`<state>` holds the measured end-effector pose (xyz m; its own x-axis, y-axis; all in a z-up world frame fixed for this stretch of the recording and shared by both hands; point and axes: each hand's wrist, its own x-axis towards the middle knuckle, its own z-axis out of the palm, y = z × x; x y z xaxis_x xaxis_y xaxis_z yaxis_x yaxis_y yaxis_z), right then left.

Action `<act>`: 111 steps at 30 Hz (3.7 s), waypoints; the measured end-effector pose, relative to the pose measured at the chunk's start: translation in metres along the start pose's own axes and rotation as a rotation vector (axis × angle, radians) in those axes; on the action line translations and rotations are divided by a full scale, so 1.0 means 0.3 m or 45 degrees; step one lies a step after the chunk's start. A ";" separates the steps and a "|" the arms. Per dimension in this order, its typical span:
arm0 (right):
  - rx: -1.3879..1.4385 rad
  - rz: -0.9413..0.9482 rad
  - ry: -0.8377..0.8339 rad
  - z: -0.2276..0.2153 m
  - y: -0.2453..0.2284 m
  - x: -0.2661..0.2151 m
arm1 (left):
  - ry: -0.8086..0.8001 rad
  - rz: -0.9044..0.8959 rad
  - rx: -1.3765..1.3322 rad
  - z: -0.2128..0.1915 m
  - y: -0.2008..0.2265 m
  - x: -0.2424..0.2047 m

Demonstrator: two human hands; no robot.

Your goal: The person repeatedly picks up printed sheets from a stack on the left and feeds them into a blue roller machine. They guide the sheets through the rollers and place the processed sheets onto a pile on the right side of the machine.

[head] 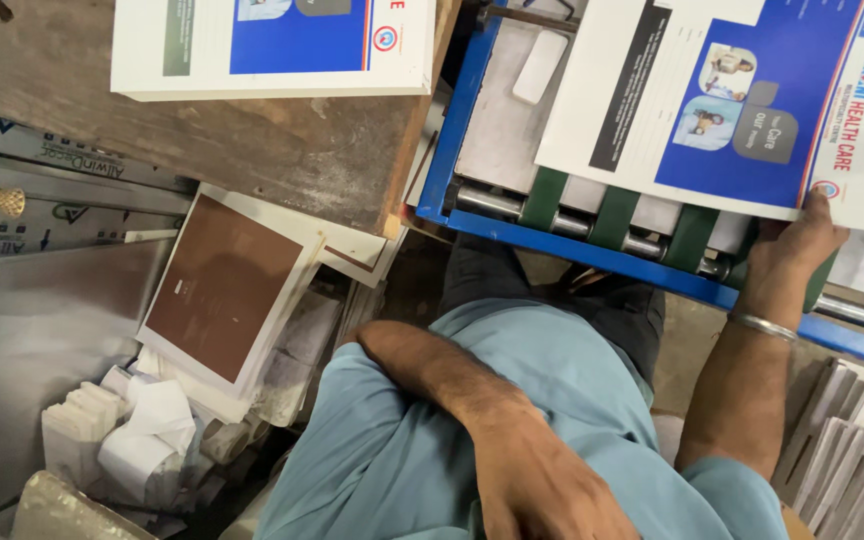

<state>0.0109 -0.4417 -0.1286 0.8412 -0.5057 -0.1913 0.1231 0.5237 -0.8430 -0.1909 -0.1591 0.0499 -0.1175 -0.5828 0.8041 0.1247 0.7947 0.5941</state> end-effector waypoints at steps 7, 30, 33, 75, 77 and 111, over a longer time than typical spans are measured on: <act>-0.034 0.254 -0.183 0.050 -0.034 -0.015 | 0.001 0.009 0.170 -0.054 0.103 0.022; -0.129 0.335 -0.295 -0.054 0.047 -0.112 | 0.934 -1.714 2.680 -0.487 0.729 -0.707; -0.195 0.349 -0.333 0.012 0.049 -0.134 | 1.284 -1.450 2.418 -0.503 0.812 -0.691; -0.013 -0.185 0.094 -0.126 -0.018 -0.132 | 0.964 -1.688 2.767 -0.548 0.632 -0.701; 0.005 -0.143 0.147 -0.165 0.004 -0.177 | 0.980 -1.673 2.723 -0.534 0.641 -0.699; -0.117 0.305 -0.178 -0.159 0.097 -0.190 | 1.213 -1.558 2.898 -0.553 0.597 -0.768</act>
<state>-0.0584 -0.4303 -0.1662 0.9057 -0.2725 -0.3248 -0.1309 0.5491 -0.8255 0.0219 0.0893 -0.0256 0.8275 -0.0655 0.5577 -0.1874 -0.9685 0.1642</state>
